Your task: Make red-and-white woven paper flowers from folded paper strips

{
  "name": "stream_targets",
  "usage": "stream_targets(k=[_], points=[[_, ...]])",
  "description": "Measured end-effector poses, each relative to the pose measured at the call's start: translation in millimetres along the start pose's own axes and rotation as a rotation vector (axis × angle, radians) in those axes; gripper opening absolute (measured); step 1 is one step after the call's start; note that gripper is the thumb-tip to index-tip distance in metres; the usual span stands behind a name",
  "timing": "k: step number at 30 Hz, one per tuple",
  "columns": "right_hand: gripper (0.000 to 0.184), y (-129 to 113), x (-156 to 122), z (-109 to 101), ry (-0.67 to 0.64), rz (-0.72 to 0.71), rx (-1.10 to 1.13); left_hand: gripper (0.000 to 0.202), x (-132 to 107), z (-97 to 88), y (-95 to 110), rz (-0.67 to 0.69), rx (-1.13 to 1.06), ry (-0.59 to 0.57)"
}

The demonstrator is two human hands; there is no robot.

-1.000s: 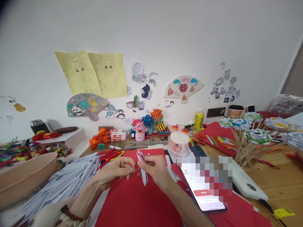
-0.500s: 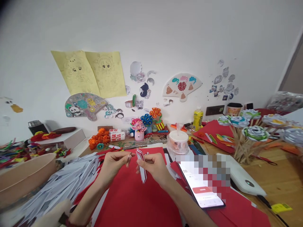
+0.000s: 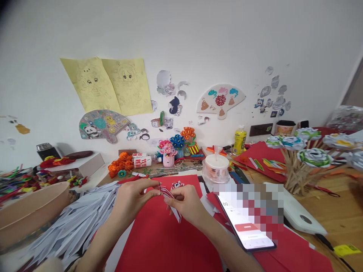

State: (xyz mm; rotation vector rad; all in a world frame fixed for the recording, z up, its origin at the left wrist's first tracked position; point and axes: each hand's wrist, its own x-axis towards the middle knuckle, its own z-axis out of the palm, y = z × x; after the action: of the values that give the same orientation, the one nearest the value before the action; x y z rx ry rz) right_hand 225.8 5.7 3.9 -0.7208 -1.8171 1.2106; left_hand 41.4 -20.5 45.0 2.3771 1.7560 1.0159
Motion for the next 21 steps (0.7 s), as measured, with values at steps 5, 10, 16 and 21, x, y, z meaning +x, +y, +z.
stream_targets(k=[5,10,16,21], points=[[0.039,5,0,2,-0.02,0.008,0.008,0.018,-1,-0.4,6,0.033,0.036,-0.093],[0.042,6,-1,3,-0.017,-0.001,-0.031,0.015,-1,4.3,15,0.031,0.05,-0.206],[0.037,11,3,0,-0.091,0.044,0.027,0.014,-3,2.5,19,-0.007,0.159,-0.243],[0.042,12,5,-4,-0.131,0.101,0.229,0.021,-5,3.8,17,0.122,0.307,-0.208]])
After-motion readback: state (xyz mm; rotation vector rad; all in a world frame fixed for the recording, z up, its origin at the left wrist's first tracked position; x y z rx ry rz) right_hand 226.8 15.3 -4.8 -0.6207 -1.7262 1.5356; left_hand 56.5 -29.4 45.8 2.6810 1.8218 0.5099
